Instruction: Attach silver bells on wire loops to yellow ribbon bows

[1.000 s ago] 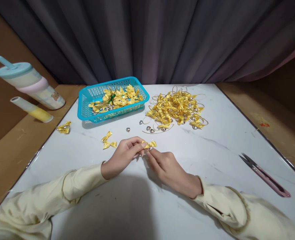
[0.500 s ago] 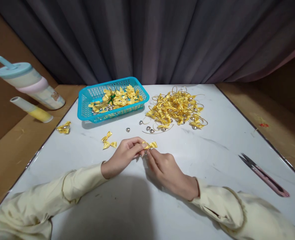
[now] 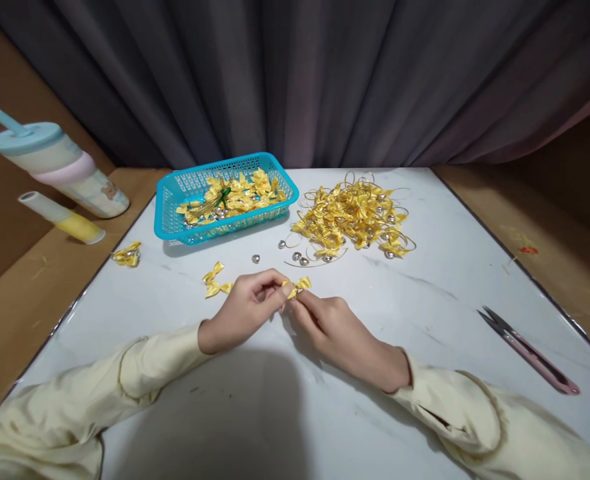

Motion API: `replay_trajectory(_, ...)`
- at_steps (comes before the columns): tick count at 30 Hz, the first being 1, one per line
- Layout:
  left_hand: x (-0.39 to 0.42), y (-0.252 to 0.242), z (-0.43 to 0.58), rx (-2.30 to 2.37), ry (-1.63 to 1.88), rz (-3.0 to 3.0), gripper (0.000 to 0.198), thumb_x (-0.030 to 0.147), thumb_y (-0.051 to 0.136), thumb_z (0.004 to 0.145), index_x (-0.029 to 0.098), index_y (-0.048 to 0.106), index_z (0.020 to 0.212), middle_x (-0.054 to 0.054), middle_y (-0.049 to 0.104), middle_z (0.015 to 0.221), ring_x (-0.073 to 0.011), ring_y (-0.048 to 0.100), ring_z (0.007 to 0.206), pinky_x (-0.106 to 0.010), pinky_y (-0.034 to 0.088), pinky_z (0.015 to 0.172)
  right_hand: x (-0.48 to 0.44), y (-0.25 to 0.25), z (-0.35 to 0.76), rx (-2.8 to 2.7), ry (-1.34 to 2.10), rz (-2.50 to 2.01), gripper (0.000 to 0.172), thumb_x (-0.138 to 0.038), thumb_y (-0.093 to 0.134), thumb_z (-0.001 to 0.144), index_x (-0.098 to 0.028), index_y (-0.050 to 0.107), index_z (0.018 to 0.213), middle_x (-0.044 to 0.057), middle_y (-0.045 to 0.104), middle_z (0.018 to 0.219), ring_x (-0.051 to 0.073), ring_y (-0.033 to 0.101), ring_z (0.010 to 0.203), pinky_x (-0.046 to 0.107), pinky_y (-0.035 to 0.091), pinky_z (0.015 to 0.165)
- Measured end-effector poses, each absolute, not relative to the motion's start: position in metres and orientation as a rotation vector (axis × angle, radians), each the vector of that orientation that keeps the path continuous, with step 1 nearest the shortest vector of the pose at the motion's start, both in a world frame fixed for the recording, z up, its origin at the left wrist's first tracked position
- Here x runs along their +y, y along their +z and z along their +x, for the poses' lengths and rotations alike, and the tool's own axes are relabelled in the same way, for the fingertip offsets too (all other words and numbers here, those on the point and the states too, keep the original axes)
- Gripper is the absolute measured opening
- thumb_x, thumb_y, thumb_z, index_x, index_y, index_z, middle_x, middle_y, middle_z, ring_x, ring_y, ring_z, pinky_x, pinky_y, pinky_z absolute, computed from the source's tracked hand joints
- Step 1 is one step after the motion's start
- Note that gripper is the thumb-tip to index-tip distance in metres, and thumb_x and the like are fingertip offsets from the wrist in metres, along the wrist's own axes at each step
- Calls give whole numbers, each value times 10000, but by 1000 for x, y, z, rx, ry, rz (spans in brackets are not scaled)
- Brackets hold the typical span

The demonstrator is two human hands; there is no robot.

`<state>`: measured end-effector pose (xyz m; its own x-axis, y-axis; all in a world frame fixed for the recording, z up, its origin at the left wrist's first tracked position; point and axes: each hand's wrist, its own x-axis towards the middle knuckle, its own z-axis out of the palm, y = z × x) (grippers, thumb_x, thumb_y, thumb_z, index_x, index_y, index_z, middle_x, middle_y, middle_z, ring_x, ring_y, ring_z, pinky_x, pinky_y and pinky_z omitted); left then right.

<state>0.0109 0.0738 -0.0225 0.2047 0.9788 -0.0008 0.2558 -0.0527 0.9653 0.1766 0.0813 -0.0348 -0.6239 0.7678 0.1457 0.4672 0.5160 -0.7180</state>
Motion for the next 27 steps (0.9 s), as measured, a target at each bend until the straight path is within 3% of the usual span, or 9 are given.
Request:
replay_trajectory(14, 69, -33, 9, 1199, 1086, 2065, 111, 181, 488, 856, 151, 551, 770, 9, 511, 658, -90, 438, 590, -214, 363, 570, 76, -41, 178, -2317, 880, -928, 248, -195, 314, 933, -159, 488, 761, -20, 487, 578, 80, 418, 445, 200, 289, 469)
replay_trajectory(27, 69, -29, 11, 1260, 1038, 1863, 177, 256, 491, 852, 145, 569, 739, 7, 500, 634, -99, 443, 577, -224, 364, 560, 77, -36, 178, -2277, 956, -967, 273, -236, 315, 938, -161, 508, 760, -31, 466, 545, 81, 379, 435, 205, 283, 466)
